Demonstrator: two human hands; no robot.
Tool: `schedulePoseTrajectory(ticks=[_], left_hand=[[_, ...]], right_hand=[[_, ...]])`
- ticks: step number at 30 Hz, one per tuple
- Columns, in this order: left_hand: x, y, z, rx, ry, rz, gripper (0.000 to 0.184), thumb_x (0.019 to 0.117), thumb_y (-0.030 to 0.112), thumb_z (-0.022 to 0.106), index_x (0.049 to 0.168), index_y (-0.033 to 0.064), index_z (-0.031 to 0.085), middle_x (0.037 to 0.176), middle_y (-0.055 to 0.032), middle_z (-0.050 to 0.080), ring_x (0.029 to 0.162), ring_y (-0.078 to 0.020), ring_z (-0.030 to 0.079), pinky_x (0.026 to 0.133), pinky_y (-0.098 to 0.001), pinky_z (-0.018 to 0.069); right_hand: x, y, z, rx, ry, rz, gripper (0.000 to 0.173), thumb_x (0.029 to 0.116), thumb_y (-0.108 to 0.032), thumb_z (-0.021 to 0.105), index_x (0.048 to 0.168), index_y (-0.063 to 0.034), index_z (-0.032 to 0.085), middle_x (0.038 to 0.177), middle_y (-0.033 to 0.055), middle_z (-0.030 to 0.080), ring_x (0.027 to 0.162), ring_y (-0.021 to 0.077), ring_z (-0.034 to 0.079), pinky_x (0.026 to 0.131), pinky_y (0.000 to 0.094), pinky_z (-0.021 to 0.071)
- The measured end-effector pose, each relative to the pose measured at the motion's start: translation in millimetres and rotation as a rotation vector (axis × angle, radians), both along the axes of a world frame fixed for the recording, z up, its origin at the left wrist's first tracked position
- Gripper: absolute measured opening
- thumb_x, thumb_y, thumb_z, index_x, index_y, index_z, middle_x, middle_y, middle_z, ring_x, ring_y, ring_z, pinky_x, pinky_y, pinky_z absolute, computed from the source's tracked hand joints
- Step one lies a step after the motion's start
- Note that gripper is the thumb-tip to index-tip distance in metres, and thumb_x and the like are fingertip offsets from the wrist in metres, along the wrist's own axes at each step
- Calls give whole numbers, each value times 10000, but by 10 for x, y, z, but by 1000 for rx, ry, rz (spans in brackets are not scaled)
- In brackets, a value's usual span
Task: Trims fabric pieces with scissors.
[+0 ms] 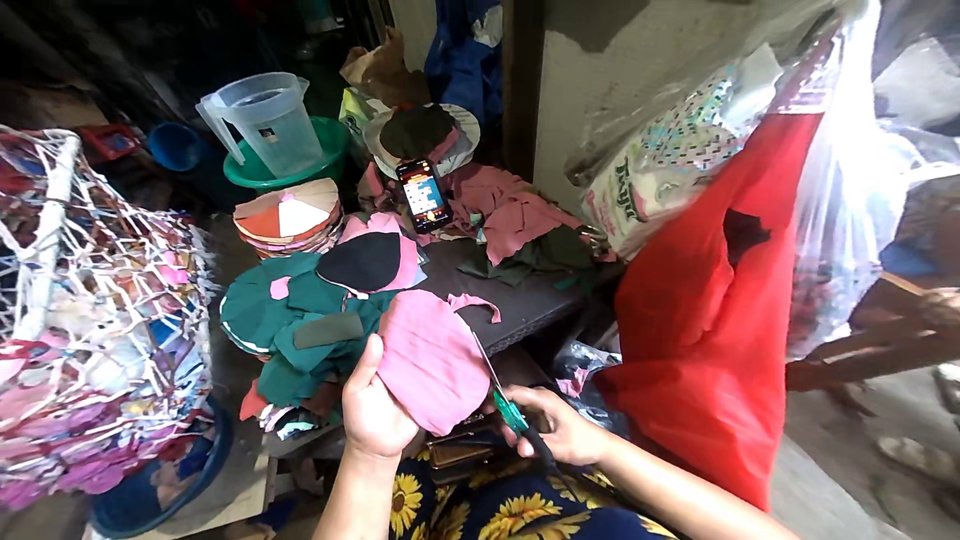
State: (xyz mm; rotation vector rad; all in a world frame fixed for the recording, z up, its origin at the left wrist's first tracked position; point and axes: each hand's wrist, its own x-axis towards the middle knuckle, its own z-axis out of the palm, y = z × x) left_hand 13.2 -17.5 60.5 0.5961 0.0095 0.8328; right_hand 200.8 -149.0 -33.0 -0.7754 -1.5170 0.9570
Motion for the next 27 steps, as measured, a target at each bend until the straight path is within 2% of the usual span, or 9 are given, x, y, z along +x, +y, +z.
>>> schedulePoseTrajectory(ticks=[3,12,24,27], left_hand=[[-10,2,25,18,4,21,351,1014,334,545,1162,51,690,1136,-161,725,1097,-259,706,945,-456,582],[-86,34,48,71,-23,47,357,1015,340,545,1197,64,678,1152,-153,721,1112,-253,701,958,-457,576],[-139,86,8,82,-2,65,371,1008,362,549,1186,69,689,1158,-154,721,1123,-265,696,963,-463,572],[-139,85,1,74,1,64,375,1007,363,551,1198,67,682,1162,-162,718,1126,-273,695,967,-471,569]], right_hand=[[23,0,33,-4,3,6,531,966,-451,663,1252,-6,609,858,-46,665,805,-58,606,759,148,518],[-5,-55,10,-14,16,13,443,975,-389,674,1200,-10,634,783,-57,628,756,-61,593,718,133,505],[-40,-58,-17,-46,59,6,343,974,-279,682,1172,1,656,777,-76,644,719,-90,578,678,102,487],[-28,-46,-22,-46,75,57,344,986,-309,674,1183,-28,649,785,-82,651,727,-82,598,683,113,508]])
